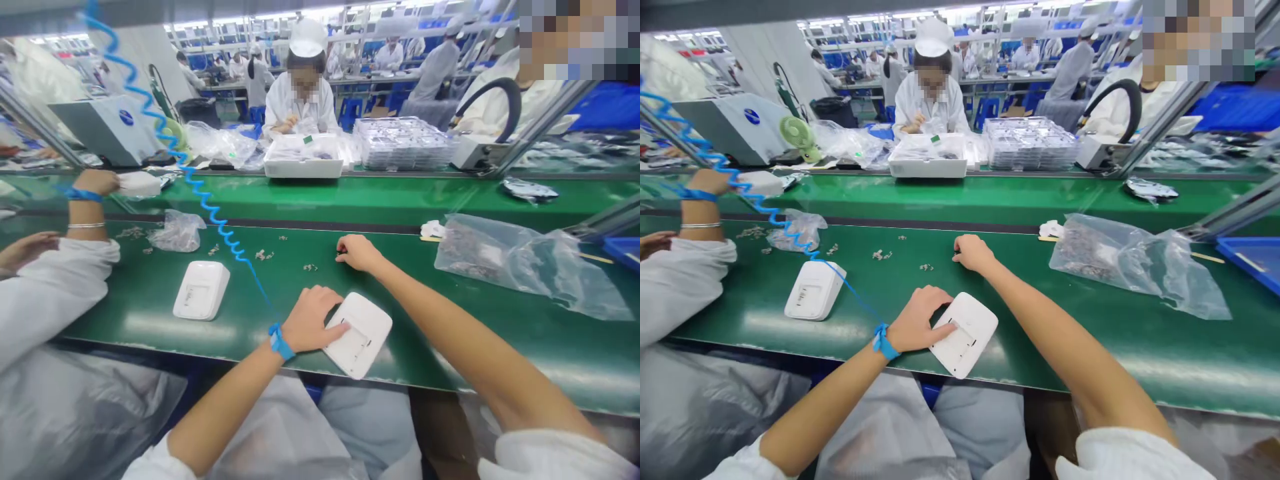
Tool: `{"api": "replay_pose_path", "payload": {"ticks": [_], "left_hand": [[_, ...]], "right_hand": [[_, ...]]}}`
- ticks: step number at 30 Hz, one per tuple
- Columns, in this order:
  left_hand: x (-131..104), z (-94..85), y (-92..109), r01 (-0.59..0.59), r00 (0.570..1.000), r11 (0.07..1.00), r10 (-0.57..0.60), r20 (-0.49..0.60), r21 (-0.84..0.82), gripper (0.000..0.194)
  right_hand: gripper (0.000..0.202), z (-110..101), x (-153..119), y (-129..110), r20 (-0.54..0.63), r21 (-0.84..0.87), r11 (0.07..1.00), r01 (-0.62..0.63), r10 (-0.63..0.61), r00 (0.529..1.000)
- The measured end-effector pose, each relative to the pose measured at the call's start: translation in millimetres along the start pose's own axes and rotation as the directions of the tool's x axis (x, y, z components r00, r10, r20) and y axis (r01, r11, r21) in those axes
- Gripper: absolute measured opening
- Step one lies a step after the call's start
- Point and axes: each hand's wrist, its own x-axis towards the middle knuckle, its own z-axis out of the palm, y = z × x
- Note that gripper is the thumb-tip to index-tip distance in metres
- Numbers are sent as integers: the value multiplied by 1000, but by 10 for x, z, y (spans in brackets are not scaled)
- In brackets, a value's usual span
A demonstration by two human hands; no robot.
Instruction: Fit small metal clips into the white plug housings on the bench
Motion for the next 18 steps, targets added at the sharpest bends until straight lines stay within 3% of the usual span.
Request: {"api": "replay_pose_path", "payload": {"ticks": [4,10,13,15,18], "left_hand": [[40,19,-124,-53,999,999,53,0,-9,37],[121,100,-208,-59,995,975,41,-88,-213,25],[68,66,-166,-57,990,971,25,-139,-234,23],[11,35,-136,7,980,984,-42,-195,-179,22],[-46,10,-117,127,957,989,-143,-251,-81,12]], "right_hand": [[6,127,124,164,101,-34,992,122,-118,988],[22,111,-234,198,167,-143,964,226,-202,965],[20,-49,-527,108,95,-67,957,283,-277,956],[19,-150,-765,-16,10,37,938,345,-346,938],[21,-172,-1078,-250,-7,55,891,451,-452,892]]}}
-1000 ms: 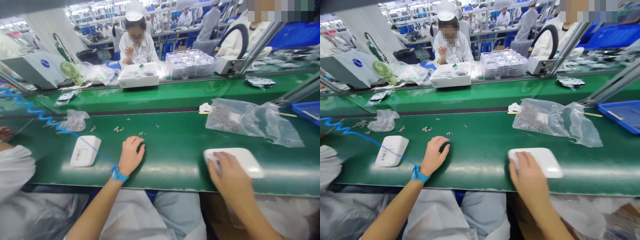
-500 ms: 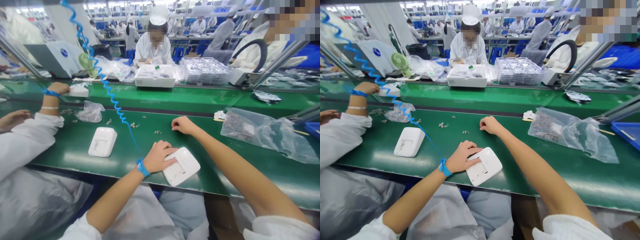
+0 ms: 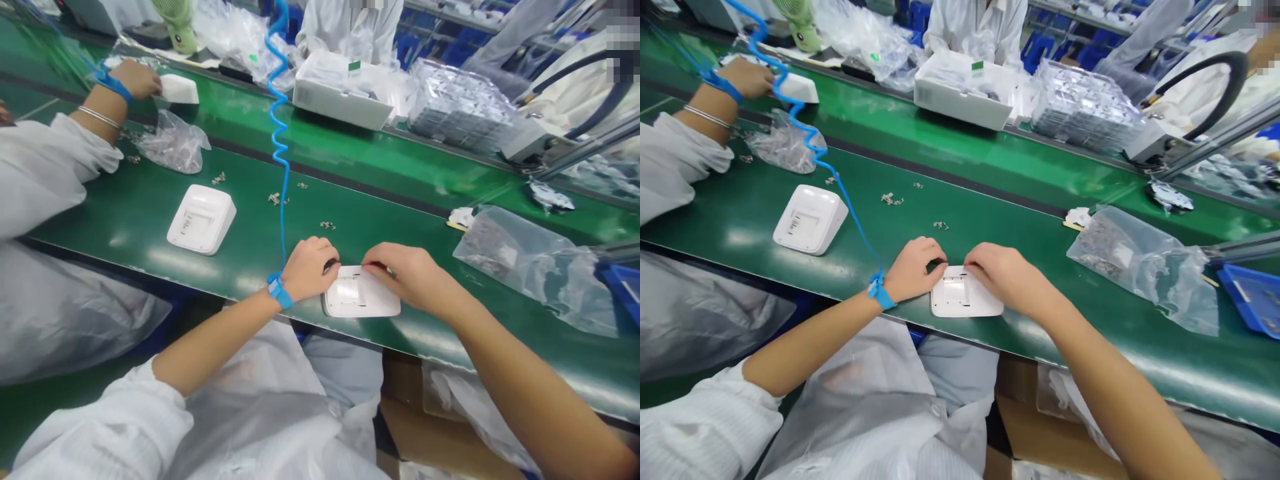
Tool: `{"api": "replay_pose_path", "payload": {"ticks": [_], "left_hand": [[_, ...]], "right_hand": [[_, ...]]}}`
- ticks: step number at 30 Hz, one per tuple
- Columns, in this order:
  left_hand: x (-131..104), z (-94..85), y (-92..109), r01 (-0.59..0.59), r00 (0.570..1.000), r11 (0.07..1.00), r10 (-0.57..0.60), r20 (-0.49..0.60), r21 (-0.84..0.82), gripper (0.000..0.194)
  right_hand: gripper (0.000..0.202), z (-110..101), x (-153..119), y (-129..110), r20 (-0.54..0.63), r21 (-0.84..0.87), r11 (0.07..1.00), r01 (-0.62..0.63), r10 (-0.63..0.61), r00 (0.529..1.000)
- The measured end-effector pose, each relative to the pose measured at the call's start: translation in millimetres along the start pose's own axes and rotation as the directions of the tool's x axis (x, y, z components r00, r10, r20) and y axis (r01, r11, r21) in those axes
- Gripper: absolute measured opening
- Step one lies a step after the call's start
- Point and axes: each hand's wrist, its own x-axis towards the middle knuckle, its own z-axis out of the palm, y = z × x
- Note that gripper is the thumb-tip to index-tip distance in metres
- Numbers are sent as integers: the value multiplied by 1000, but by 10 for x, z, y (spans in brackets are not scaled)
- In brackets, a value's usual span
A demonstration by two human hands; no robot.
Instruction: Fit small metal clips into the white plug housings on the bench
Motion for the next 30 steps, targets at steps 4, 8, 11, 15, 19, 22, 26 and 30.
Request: {"api": "replay_pose_path", "payload": {"ticks": [4,8,11,15,19,22,26,30], "left_hand": [[16,11,-19,-2,1000,1000,2,28,10,11],[37,21,-28,-14,999,1000,15,42,-8,12],[29,14,-18,-48,998,999,47,46,18,15],[14,0,-2,-59,995,998,59,80,-3,16],[4,-21,9,-24,995,999,27,96,-34,9],[6,-43,17,-14,992,999,19,121,-41,9],[22,-72,34,20,990,998,-10,144,-67,9],[31,-84,54,58,986,995,-46,158,-75,9]], "right_hand": [[26,214,-47,-229,-31,-174,977,125,-132,991],[23,357,-16,-199,-69,-245,959,143,-164,984],[20,366,28,-159,-29,-259,956,140,-152,988],[10,352,93,-134,18,-216,976,24,-20,1000],[6,322,11,-140,-57,-53,998,-36,33,998],[10,327,-134,-169,-165,51,998,-23,31,986],[10,407,-254,-204,-291,95,995,-20,47,956],[11,475,-256,-211,-342,63,998,-18,38,939]]}}
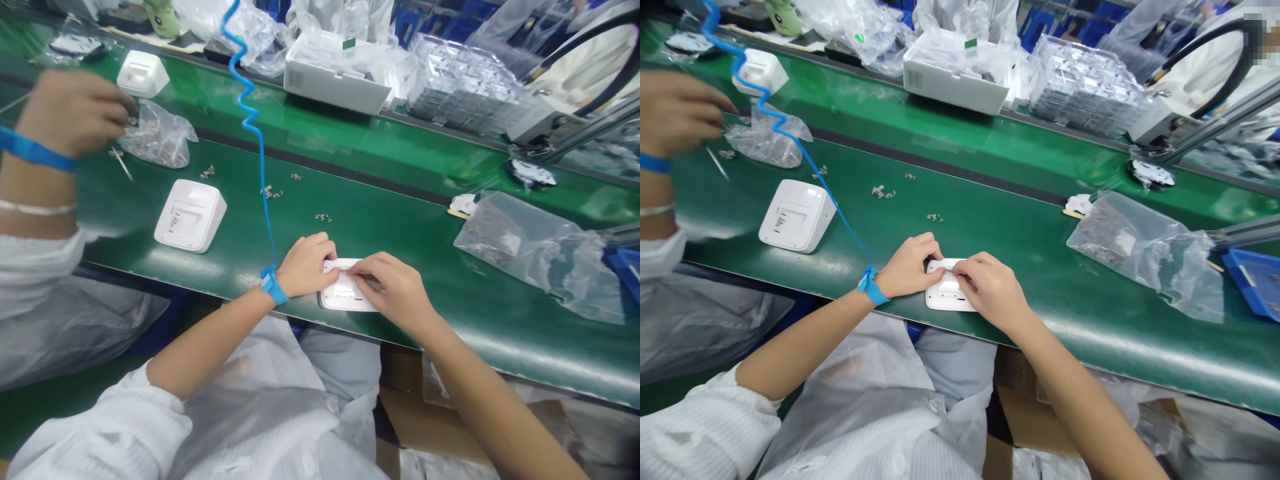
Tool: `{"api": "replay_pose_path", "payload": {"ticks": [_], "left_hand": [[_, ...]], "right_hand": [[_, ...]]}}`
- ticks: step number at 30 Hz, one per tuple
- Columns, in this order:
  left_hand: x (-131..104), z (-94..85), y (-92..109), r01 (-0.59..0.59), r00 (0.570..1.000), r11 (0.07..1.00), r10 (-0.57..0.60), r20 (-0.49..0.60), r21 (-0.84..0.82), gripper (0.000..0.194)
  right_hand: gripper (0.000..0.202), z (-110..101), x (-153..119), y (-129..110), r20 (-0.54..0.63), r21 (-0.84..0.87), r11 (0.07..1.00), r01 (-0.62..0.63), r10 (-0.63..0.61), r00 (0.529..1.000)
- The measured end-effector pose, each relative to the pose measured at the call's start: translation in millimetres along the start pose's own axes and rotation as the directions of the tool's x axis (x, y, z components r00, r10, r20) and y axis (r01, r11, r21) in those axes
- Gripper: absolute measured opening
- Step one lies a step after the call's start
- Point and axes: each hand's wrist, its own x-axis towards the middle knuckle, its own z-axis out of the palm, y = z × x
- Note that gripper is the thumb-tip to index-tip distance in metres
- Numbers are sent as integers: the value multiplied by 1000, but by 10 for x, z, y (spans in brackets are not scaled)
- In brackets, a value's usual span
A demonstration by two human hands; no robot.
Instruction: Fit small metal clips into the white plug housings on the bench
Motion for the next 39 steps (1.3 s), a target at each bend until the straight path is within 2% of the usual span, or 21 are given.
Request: {"api": "replay_pose_path", "payload": {"ticks": [6,9,15,19,20,22,24,26,28,31,34,36,39], "left_hand": [[-4,20,5,14,1000,999,-14,0,31,10],[-12,35,-2,25,1000,999,-25,8,36,10],[-12,75,30,18,1000,990,-19,7,137,11],[-14,87,97,39,999,962,-45,15,271,13],[-35,84,116,41,999,954,-46,11,297,14],[-117,74,156,58,998,942,-59,-5,331,16],[-255,73,199,104,995,930,-93,-47,352,16],[-422,95,246,169,984,912,-134,-119,373,15],[-573,149,292,197,976,901,-142,-165,387,20],[-708,254,341,149,986,919,-113,-120,366,31],[-721,264,307,93,994,943,-72,-77,321,33],[-665,125,201,80,993,947,-48,-108,310,32],[-456,-314,-109,192,958,901,-85,-275,389,20]], "right_hand": [[15,22,-16,7,-6,-68,993,94,-94,996],[15,20,-28,7,-35,-74,993,88,-90,995],[17,32,-5,-28,15,-85,990,114,-114,993],[16,24,-17,-36,-105,-25,999,-41,38,994],[19,5,-6,-25,-106,4,997,-80,80,991],[25,-44,71,18,-29,103,986,-133,137,990],[20,-77,259,81,109,236,954,-184,162,981],[13,-48,577,145,194,296,935,-197,143,970],[8,65,1002,198,198,225,964,-140,96,975],[9,356,1676,247,212,22,998,-67,61,975],[11,670,2130,267,262,0,1000,-26,25,965],[12,832,2250,276,311,20,999,25,-30,950],[7,974,2251,299,362,42,996,76,-86,928]]}}
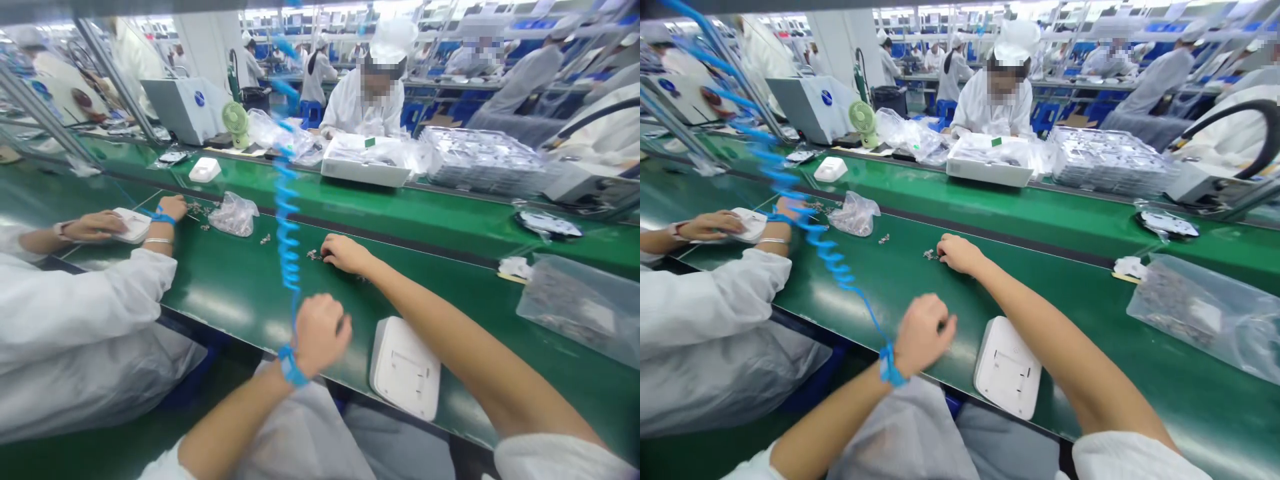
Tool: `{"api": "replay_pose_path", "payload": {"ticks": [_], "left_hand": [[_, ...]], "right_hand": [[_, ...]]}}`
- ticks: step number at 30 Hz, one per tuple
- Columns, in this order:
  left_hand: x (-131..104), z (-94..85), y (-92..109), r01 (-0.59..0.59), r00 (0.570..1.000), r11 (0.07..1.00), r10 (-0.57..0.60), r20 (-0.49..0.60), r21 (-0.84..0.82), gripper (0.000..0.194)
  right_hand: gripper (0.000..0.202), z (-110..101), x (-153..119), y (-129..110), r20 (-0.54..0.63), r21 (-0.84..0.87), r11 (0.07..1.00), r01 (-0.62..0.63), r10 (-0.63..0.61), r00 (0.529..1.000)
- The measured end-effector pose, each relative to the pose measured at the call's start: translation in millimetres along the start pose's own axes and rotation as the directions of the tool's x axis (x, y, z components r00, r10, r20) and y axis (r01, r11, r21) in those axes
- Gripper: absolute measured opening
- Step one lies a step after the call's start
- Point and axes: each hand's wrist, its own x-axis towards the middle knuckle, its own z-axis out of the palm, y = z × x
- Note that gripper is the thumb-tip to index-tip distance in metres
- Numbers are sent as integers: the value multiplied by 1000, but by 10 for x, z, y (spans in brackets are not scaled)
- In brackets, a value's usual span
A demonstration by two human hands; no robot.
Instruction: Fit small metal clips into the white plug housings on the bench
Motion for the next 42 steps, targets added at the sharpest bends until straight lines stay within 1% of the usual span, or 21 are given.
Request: {"api": "replay_pose_path", "payload": {"ticks": [1,3,4,5,7,9,11,13,15,17,20,22,24,26,28,29,30,32,35,38,42], "left_hand": [[158,-72,-166,42,998,997,-39,-52,65,16],[482,-164,-478,54,994,986,-39,-100,155,13],[626,-175,-602,51,994,985,-36,-99,163,20],[744,-164,-693,37,996,989,-25,-86,146,27],[887,-96,-774,-3,999,998,7,-50,68,34],[916,-23,-747,-52,998,998,51,-25,-38,28],[885,11,-669,-84,996,985,81,-25,-150,21],[843,-3,-579,-84,996,953,79,-31,-289,16],[809,-34,-488,-68,998,886,57,-38,-459,12],[783,-49,-390,-47,999,791,29,-39,-610,14],[743,-16,-248,-14,999,650,-29,-43,-760,20],[716,12,-171,7,997,566,-66,-37,-825,16],[687,8,-108,13,998,530,-61,-23,-848,17],[655,-39,-51,12,1000,543,-21,1,-840,19],[621,-118,6,23,999,542,27,45,-840,20],[604,-163,32,37,996,521,49,73,-852,21],[588,-207,55,57,992,489,74,106,-871,23],[557,-282,88,111,974,413,137,182,-904,28],[510,-349,107,220,918,328,249,309,-919,32],[463,-377,112,299,862,275,333,382,-914,32],[425,-415,134,407,782,250,402,477,-878,35]], "right_hand": [[5,26,-10,8,11,6,1000,13,-13,1000],[8,44,-48,16,23,24,999,33,-34,999],[9,34,-75,15,24,34,999,37,-38,999],[10,13,-110,11,22,46,998,37,-38,999],[11,-56,-213,-5,21,66,997,34,-35,999],[9,-140,-362,-28,-2,138,990,28,-28,1000],[4,-212,-537,-58,-57,340,940,10,10,998],[7,-255,-705,-97,-96,602,799,-10,85,992],[16,-266,-842,-151,-107,770,637,-22,163,981],[22,-257,-942,-215,-138,849,529,-9,238,961],[28,-240,-1057,-301,-186,913,406,42,322,928],[30,-250,-1136,-336,-198,927,369,59,351,915],[29,-291,-1230,-359,-229,899,436,55,358,905],[21,-363,-1335,-383,-320,778,625,64,306,897],[13,-455,-1441,-417,-443,537,835,123,155,883],[12,-504,-1491,-438,-484,406,897,174,49,873],[14,-551,-1539,-460,-500,298,926,233,-56,864],[19,-636,-1623,-505,-480,190,918,349,-224,848],[26,-732,-1729,-573,-433,168,878,449,-343,833],[27,-796,-1820,-658,-402,73,877,475,-410,819],[23,-853,-1930,-797,-338,-209,868,450,-496,800]]}}
